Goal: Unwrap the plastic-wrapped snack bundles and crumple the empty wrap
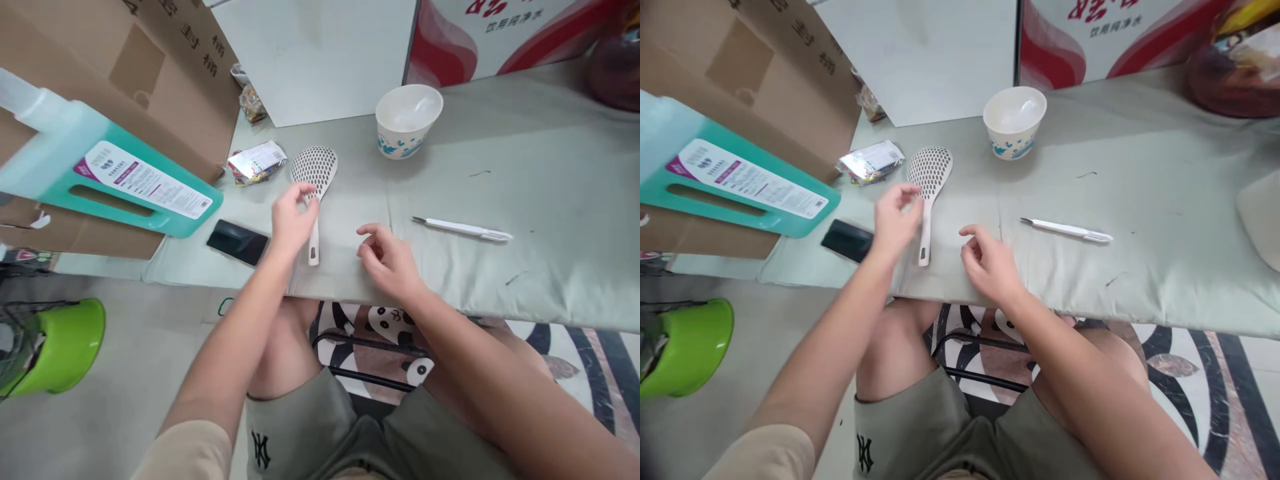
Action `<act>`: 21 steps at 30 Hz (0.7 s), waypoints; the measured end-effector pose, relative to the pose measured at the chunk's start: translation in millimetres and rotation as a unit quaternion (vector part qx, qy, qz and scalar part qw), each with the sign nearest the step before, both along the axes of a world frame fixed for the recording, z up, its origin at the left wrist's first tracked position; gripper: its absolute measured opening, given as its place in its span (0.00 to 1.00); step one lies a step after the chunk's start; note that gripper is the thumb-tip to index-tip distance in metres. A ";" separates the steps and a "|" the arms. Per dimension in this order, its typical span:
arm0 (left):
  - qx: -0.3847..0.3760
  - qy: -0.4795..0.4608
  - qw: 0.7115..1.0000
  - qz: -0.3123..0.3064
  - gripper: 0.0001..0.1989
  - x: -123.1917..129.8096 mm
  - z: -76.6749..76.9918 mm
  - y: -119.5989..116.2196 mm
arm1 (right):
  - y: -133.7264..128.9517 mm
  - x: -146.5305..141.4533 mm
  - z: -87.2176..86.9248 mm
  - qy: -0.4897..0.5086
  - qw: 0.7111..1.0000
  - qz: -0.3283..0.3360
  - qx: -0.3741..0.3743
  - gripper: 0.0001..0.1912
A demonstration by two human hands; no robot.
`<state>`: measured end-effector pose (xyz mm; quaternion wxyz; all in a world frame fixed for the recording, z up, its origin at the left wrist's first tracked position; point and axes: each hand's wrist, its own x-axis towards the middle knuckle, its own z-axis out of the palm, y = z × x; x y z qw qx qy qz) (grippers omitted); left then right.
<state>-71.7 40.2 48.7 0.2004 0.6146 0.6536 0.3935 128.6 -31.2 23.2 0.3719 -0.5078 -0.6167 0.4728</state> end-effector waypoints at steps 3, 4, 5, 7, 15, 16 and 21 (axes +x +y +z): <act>0.013 0.089 0.996 0.025 0.16 -44.7 17.2 49.6 | 2.3 -8.2 -0.5 -0.007 1.000 0.003 0.007 0.13; 0.004 0.108 0.994 0.034 0.21 -59.1 21.7 63.9 | 3.1 -11.0 -1.0 -0.007 1.000 0.008 0.008 0.13; -0.025 0.163 0.985 0.039 0.26 -72.2 24.9 76.2 | 3.9 -13.6 -1.6 -0.006 1.000 0.012 0.007 0.13; -0.091 0.239 0.966 0.046 0.37 -92.1 27.2 93.8 | 5.6 -18.1 -2.9 -0.007 1.000 0.020 0.004 0.13; -0.116 0.160 0.979 0.049 0.39 -105.2 17.9 91.5 | 8.8 -22.6 -4.4 -0.007 1.000 0.024 0.013 0.14; -0.100 0.122 0.987 0.042 0.38 -104.6 18.3 87.1 | 8.1 -22.1 -4.2 -0.001 1.000 0.023 0.013 0.14; -0.011 -0.028 0.998 0.053 0.34 -85.5 29.2 58.1 | 2.3 -16.4 -1.7 0.018 1.000 0.015 0.016 0.13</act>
